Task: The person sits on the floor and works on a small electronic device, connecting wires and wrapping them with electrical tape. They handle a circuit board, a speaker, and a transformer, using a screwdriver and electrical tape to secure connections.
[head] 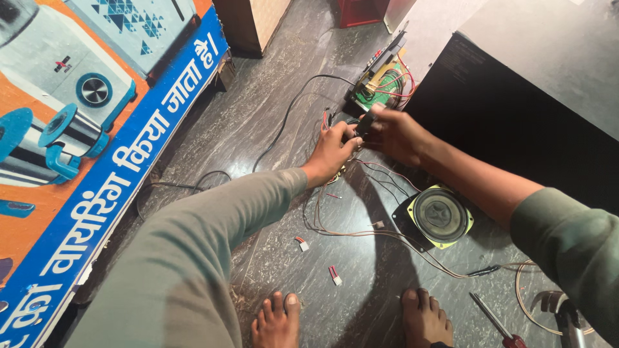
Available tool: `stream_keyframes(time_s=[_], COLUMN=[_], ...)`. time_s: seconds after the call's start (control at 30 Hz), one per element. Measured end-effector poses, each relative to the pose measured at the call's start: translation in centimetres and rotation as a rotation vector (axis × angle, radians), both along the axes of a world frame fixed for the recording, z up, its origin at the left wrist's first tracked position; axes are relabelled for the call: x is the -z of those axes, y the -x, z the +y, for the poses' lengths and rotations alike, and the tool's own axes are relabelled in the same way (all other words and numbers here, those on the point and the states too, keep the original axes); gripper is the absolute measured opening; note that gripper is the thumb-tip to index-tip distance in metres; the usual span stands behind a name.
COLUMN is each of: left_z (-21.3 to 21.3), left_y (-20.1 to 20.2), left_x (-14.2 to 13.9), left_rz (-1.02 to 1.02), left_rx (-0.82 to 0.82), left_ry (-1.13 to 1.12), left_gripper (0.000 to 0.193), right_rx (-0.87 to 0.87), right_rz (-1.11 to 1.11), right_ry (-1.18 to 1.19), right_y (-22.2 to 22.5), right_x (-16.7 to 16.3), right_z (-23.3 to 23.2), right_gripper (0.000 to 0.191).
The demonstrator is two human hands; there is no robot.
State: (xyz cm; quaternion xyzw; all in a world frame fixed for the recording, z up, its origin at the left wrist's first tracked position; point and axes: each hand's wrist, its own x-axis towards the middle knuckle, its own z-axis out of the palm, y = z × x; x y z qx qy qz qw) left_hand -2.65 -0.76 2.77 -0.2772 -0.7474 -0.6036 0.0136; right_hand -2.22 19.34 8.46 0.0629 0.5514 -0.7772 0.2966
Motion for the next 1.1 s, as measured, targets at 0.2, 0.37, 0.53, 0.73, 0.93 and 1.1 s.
stream_keyframes(time_s=[0.2, 0.37, 0.53, 0.73, 0.93, 1.1], left_z=[0.0, 0.2, 1.2, 3.6, 4.8, 4.5], left_y=[-0.8, -1.0, 0.5, 2.1, 3.3, 3.8], left_x=[-2.4, -3.5, -1.5, 1.6, 2.5, 3.2], left_rz=[-0.083, -0.084, -0.260, -0.069, -0.001, -0.561], left_rx=[-0.002, -0.023, -0.093, -0.181, -0.161, 0.022], left_ry=[0.133, 0.279, 0.209, 0.384, 0.395, 0.197], left_gripper=[0.036, 0.018, 0.015, 0.016, 0.015, 0.012], right_rx=[-0.061, -0.120, -0.109, -0.131, -0.196, -0.290], right_rz=[0.197, 0.231, 0.203, 0.210, 0.179, 0.217], right_ry=[-0.164, -0.415, -0.393, -0.521, -0.460, -0.509], right_y=[-0.2, -0.6, -2.7, -4.2, -4.6, -5.6], right_x=[2.9, 3.0, 1.8, 1.8, 2.6, 2.8], right_z=[1.8, 1.8, 1.7, 2.2, 3.9, 4.9], right_gripper=[0.030, 0.027, 0.034, 0.037, 0.036, 0.036])
